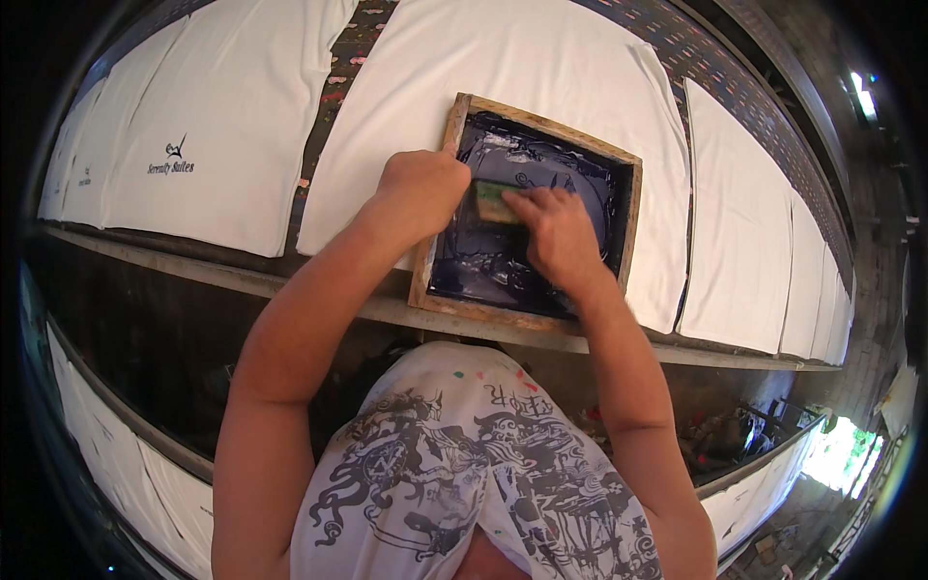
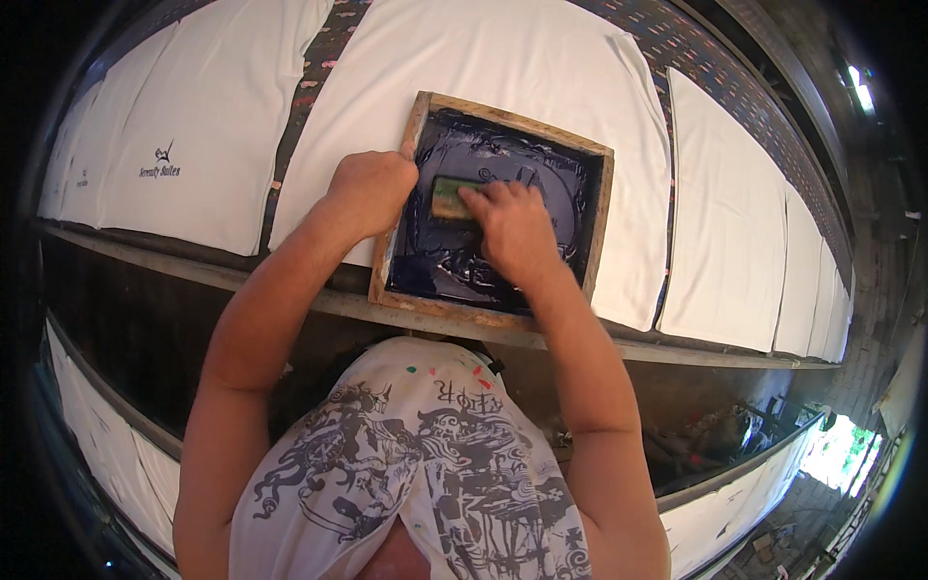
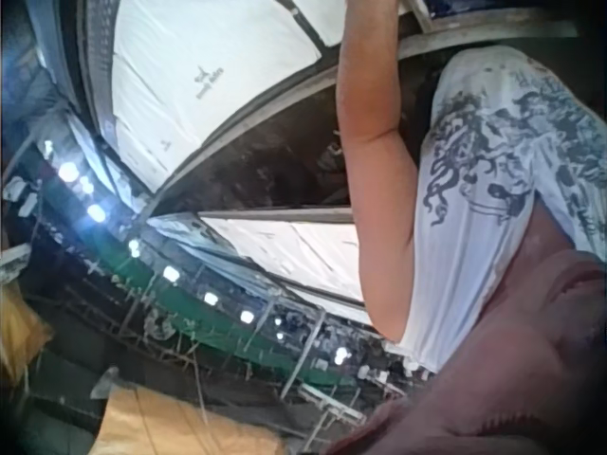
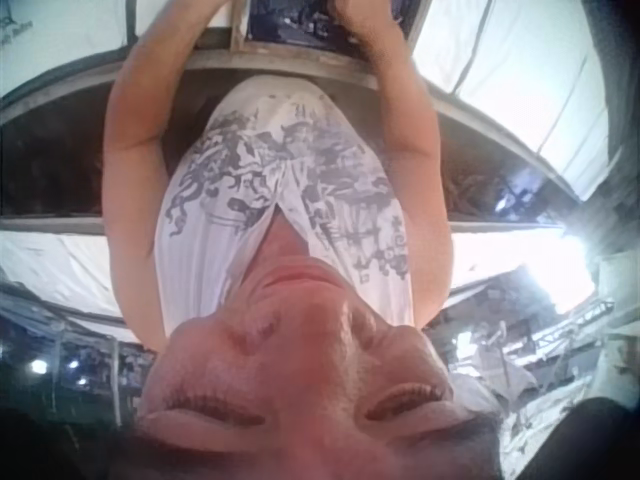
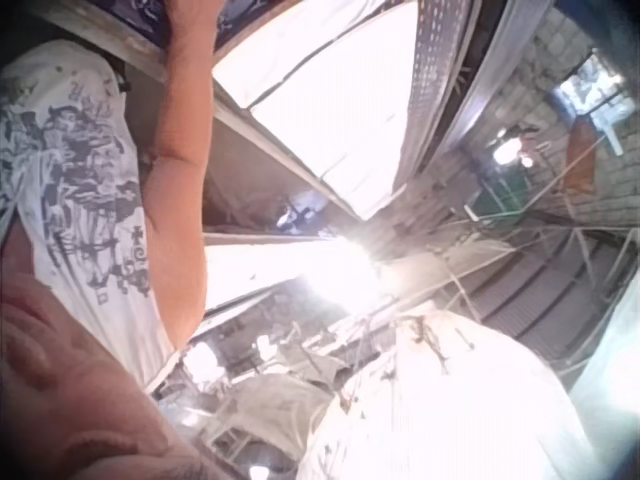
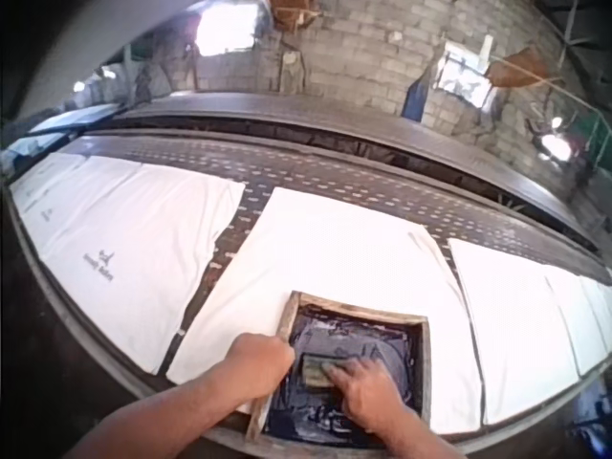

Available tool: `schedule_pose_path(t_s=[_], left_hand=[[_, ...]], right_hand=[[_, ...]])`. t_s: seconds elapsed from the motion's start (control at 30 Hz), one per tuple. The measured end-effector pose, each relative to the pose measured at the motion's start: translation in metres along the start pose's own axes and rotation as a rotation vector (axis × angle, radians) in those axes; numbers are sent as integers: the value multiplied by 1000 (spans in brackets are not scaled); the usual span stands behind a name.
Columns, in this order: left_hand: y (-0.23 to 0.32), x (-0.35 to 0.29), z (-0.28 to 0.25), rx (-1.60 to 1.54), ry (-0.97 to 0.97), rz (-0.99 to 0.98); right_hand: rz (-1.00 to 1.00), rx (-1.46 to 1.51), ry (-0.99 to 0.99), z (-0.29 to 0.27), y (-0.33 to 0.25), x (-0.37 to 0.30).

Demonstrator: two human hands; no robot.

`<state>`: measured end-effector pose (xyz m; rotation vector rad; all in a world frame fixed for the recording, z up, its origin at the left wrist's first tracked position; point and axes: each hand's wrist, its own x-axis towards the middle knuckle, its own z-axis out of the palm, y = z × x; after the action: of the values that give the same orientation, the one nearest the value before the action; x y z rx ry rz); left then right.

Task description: The person performs screen printing on white t-shirts. They align a screen printing frame on each shirt, pull a squeegee across the screen to apply ink, lift the frame, and then move to the next shirt. The process is repeated for multiple shirts.

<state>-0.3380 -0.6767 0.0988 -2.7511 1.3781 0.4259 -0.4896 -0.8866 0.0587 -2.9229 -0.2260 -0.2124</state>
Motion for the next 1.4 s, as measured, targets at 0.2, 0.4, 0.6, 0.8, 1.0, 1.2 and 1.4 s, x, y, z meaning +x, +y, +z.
schedule_pose_path(t_s=[0.2,0.4,0.6,0.8,1.0,1.2,1.4], left_hand=[[-2,4,-2,-18,-6,16],[-4,3,0,-13,18,0],[2,4,-2,12,-22,-34],[6,6,1,4,-21,-69],[5,9,5,30,-94,-117],[14,9,-3,68,-126,-171],[9,7,1,73,-34,-83]], right_hand=[[-25,26,-43,-9,-34,-36],[63,282,-270,-55,5,12],[129,163,-71,-27,69,58],[-116,153,-101,-20,59,59],[-395,219,-154,-24,70,42],[-270,191,-233,-42,114,-13],[-55,117,-142,-47,82,-75]])
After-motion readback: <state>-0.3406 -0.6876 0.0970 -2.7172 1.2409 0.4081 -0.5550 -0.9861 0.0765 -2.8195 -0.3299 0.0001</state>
